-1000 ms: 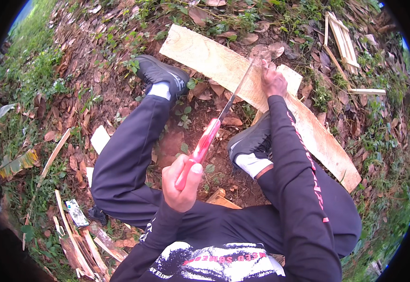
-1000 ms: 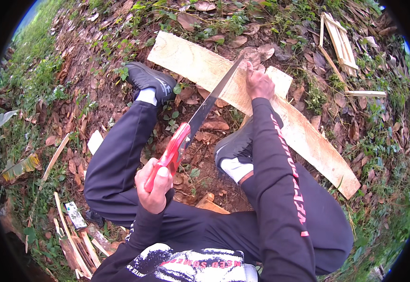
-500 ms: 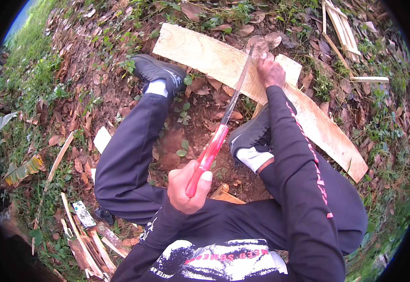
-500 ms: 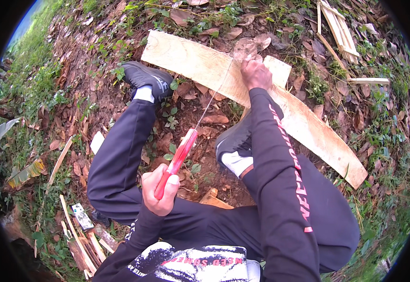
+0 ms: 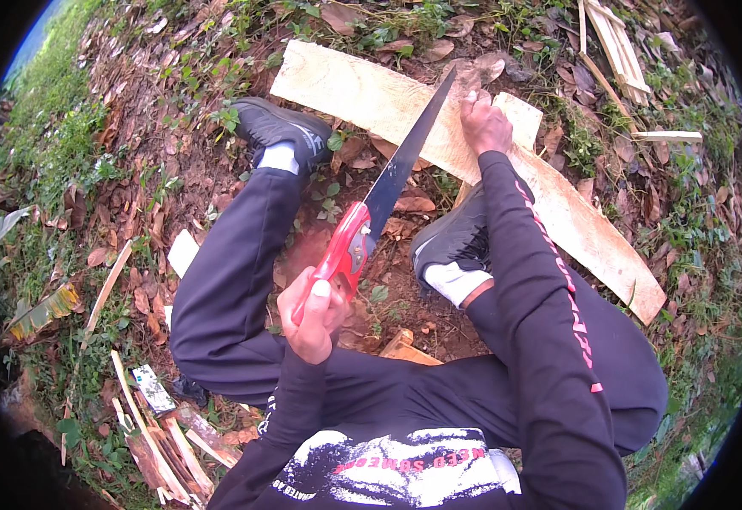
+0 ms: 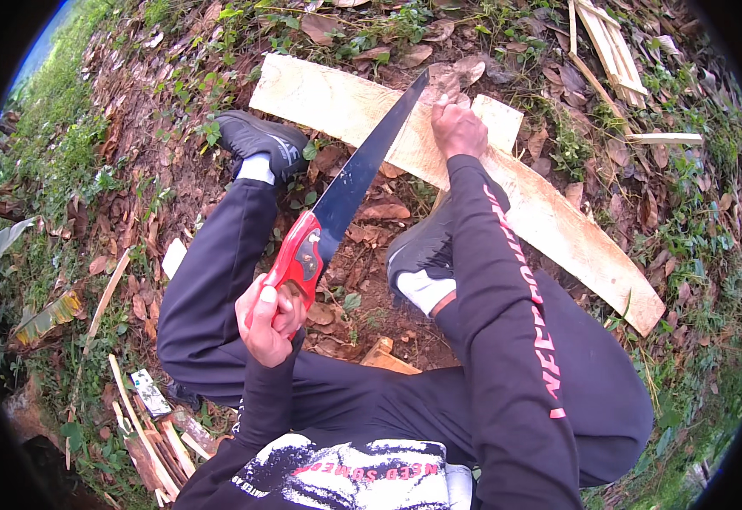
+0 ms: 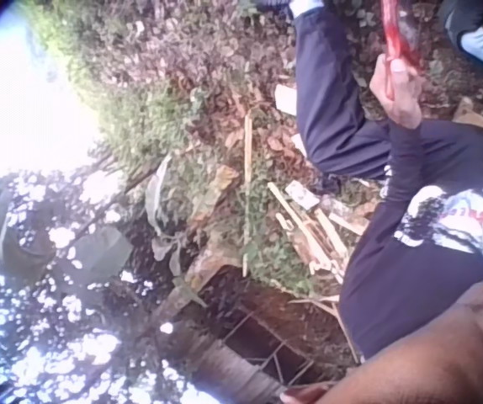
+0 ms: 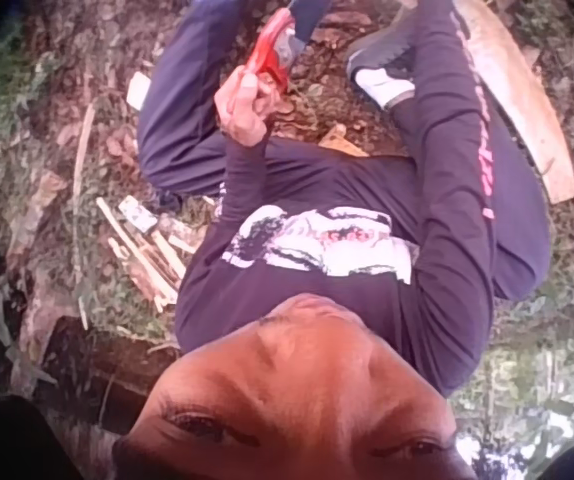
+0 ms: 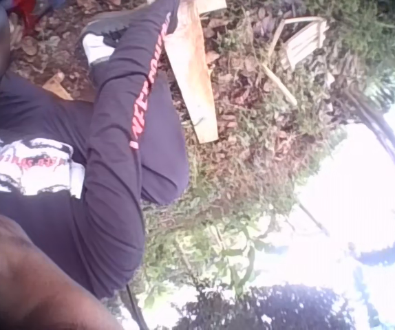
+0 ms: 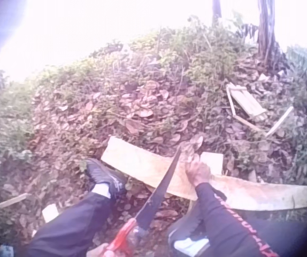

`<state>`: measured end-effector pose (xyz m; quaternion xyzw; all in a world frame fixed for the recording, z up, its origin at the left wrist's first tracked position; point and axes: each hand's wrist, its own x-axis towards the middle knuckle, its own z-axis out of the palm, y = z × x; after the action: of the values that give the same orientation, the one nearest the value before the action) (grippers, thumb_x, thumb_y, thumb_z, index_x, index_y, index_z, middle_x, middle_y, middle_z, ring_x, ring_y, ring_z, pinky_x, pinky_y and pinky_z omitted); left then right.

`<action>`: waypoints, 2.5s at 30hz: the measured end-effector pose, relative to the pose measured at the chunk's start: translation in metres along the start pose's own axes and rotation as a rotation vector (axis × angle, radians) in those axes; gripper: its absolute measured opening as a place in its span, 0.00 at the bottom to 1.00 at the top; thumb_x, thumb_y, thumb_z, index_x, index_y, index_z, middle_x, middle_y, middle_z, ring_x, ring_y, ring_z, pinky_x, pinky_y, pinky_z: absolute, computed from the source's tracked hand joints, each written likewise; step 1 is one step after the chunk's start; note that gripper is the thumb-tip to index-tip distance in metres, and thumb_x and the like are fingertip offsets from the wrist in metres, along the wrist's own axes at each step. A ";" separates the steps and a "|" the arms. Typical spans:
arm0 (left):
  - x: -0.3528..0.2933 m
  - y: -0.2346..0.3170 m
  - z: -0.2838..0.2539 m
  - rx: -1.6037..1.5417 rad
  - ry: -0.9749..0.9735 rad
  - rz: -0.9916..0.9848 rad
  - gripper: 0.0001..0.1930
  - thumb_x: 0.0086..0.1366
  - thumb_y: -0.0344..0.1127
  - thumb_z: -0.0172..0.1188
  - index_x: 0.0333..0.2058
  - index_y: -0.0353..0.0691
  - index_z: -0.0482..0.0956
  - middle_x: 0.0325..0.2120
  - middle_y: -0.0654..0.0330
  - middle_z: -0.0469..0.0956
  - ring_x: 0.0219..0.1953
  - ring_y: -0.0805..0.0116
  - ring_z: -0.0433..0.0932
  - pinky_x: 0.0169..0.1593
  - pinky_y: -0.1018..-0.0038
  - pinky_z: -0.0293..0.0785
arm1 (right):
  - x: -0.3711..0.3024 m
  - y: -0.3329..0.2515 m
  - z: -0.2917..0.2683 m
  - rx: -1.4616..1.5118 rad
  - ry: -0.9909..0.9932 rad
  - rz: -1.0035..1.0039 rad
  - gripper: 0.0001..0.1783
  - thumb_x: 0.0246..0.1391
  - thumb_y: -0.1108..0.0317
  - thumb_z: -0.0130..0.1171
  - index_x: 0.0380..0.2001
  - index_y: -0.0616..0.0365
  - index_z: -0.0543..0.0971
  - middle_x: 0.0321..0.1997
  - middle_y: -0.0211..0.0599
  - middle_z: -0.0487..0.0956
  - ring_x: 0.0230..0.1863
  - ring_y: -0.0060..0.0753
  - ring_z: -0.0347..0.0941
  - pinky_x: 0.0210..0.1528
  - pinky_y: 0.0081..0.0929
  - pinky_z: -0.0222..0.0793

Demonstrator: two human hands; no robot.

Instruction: The person sits on the ground and uses a red-handled hand saw to cut a rectangular wooden plank. They hold the plank with one hand and saw with the other, periodically repositioning the wood and continuing the cut until the plank is separated into pieces.

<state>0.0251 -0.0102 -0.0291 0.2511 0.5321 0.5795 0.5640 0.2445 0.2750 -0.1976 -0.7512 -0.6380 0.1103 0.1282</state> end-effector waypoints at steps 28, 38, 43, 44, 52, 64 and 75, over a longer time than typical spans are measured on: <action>0.001 0.019 -0.024 0.462 -0.112 0.111 0.12 0.62 0.36 0.56 0.24 0.34 0.73 0.11 0.66 0.65 0.13 0.76 0.66 0.21 0.76 0.60 | -0.003 -0.009 0.011 0.004 0.073 -0.016 0.29 0.61 0.48 0.41 0.26 0.57 0.85 0.27 0.54 0.81 0.31 0.57 0.80 0.38 0.47 0.76; -0.007 0.025 -0.008 0.796 -0.285 0.323 0.10 0.60 0.34 0.60 0.27 0.33 0.72 0.13 0.60 0.66 0.13 0.66 0.68 0.22 0.73 0.62 | -0.005 -0.009 0.010 0.019 0.074 -0.001 0.31 0.62 0.47 0.38 0.26 0.56 0.85 0.27 0.54 0.81 0.31 0.57 0.80 0.38 0.47 0.75; -0.010 0.023 -0.010 0.717 -0.234 0.204 0.09 0.60 0.33 0.58 0.27 0.33 0.72 0.13 0.62 0.66 0.13 0.70 0.67 0.22 0.74 0.62 | -0.005 -0.008 0.009 0.029 0.069 -0.005 0.31 0.62 0.47 0.38 0.26 0.56 0.85 0.27 0.54 0.81 0.31 0.57 0.80 0.38 0.47 0.76; -0.011 0.022 -0.008 0.681 -0.210 0.190 0.09 0.60 0.33 0.58 0.27 0.33 0.72 0.12 0.62 0.66 0.14 0.71 0.67 0.22 0.74 0.61 | -0.004 -0.007 0.009 0.032 0.062 -0.002 0.31 0.62 0.47 0.38 0.26 0.56 0.85 0.27 0.53 0.81 0.31 0.57 0.80 0.38 0.47 0.76; -0.015 0.015 -0.009 0.584 -0.094 0.032 0.10 0.62 0.33 0.56 0.24 0.33 0.72 0.12 0.62 0.68 0.15 0.74 0.68 0.23 0.76 0.62 | -0.005 -0.003 0.010 0.000 0.131 -0.021 0.28 0.62 0.49 0.42 0.24 0.55 0.85 0.23 0.52 0.81 0.29 0.55 0.80 0.35 0.46 0.76; 0.015 0.007 0.000 0.487 -0.055 0.077 0.11 0.65 0.31 0.54 0.24 0.33 0.73 0.13 0.61 0.73 0.15 0.76 0.71 0.23 0.77 0.65 | -0.024 -0.014 0.000 -0.070 0.203 -0.034 0.30 0.62 0.48 0.41 0.23 0.57 0.84 0.22 0.51 0.81 0.25 0.50 0.81 0.32 0.44 0.76; -0.051 0.019 0.007 0.622 -0.144 0.002 0.11 0.64 0.35 0.55 0.30 0.32 0.76 0.16 0.65 0.72 0.19 0.81 0.69 0.24 0.80 0.61 | -0.048 -0.018 -0.005 -0.028 0.039 -0.095 0.30 0.62 0.45 0.41 0.28 0.57 0.84 0.29 0.53 0.81 0.34 0.57 0.80 0.39 0.48 0.75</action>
<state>0.0363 -0.0507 0.0062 0.4522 0.6423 0.3704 0.4957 0.2218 0.2302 -0.1863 -0.7239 -0.6718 0.0807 0.1351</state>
